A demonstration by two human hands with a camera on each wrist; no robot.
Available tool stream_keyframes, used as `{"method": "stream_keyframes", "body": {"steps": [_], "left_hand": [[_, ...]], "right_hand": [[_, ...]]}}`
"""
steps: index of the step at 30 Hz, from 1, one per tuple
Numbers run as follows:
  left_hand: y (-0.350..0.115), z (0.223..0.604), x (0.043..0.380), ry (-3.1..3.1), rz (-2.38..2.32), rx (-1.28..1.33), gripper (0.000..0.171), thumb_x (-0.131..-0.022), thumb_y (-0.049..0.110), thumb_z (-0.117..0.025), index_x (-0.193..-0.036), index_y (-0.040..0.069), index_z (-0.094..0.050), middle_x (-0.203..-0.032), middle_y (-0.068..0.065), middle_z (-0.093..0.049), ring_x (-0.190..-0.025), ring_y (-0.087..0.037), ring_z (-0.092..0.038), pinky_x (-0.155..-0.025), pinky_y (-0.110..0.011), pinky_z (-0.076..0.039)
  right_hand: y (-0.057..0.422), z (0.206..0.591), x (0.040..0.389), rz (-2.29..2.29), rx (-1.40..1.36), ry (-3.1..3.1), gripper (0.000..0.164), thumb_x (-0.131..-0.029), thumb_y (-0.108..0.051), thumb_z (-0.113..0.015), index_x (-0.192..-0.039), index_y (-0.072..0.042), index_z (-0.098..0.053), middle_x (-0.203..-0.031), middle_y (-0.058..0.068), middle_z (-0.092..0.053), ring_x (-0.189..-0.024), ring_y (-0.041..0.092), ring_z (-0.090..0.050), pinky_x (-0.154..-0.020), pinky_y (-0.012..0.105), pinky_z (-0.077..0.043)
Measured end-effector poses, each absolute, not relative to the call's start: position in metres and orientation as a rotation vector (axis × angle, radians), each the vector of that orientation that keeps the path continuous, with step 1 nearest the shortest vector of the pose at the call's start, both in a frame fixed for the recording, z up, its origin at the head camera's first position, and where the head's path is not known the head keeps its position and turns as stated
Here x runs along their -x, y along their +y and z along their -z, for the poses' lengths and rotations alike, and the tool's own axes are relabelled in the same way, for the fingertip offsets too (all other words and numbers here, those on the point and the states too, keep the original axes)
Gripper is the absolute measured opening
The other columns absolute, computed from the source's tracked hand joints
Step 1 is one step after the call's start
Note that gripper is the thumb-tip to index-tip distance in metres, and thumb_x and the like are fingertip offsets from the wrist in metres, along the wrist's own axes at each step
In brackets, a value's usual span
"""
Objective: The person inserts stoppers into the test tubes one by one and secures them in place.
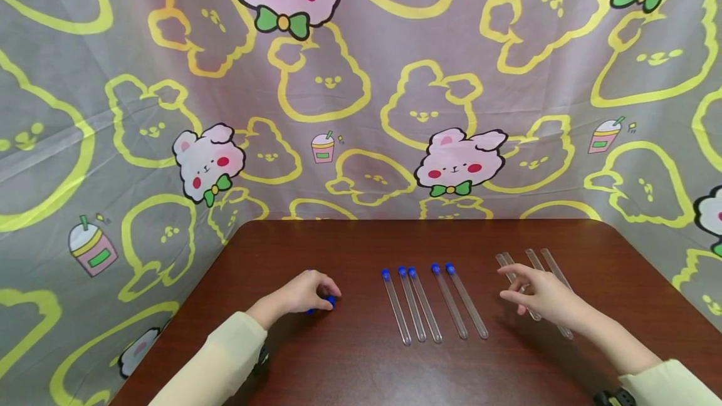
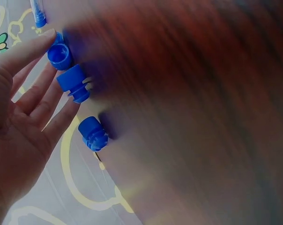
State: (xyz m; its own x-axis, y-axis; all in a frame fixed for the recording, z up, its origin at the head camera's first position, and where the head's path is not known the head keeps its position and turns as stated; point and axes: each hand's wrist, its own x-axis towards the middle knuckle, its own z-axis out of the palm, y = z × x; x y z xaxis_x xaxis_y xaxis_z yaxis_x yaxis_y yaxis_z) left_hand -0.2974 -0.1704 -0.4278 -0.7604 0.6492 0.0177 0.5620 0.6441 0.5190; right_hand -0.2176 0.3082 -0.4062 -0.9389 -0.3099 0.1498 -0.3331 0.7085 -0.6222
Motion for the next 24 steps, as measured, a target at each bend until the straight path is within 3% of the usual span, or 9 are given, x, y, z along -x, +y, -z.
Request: {"method": "stream_keyframes", "body": {"steps": [11, 17, 24], "left_hand": [[-0.1716, 0.4289, 0.2977, 2.703, -0.787, -1.02, 0.017, -0.082, 0.007, -0.078, -0.098, 0.011, -0.076, -0.091, 0.005, -0.069, -0.084, -0.014, -0.061, -0.077, -0.034, -0.052], [-0.1746, 0.4263, 0.2956, 2.698, -0.865, -0.985, 0.014, -0.084, 0.009, -0.076, -0.098, 0.012, -0.075, -0.093, 0.006, -0.068, -0.081, -0.012, -0.062, -0.072, -0.028, -0.053], [-0.1764, 0.4198, 0.2946, 2.711, -1.035, -0.943, 0.014, -0.085, 0.008, -0.075, -0.099, 0.008, -0.075, -0.094, 0.006, -0.068, -0.086, -0.014, -0.064, -0.081, -0.033, -0.054]], "right_hand": [[0.3106, 0.4056, 0.2143, -1.098, -0.508, -2.872, 0.051, -0.09, -0.026, -0.071, -0.13, 0.0, -0.052, -0.084, 0.002, -0.067, -0.057, 0.015, -0.061, -0.042, 0.028, -0.043], [0.3114, 0.4045, 0.2127, -1.114, -0.48, -2.881, 0.049, -0.09, -0.021, -0.071, -0.13, 0.001, -0.052, -0.082, 0.003, -0.065, -0.058, 0.016, -0.061, -0.043, 0.027, -0.041], [0.3137, 0.4035, 0.2119, -1.122, -0.462, -2.894, 0.051, -0.09, -0.022, -0.071, -0.131, 0.002, -0.051, -0.083, 0.003, -0.065, -0.06, 0.015, -0.062, -0.049, 0.028, -0.045]]}}
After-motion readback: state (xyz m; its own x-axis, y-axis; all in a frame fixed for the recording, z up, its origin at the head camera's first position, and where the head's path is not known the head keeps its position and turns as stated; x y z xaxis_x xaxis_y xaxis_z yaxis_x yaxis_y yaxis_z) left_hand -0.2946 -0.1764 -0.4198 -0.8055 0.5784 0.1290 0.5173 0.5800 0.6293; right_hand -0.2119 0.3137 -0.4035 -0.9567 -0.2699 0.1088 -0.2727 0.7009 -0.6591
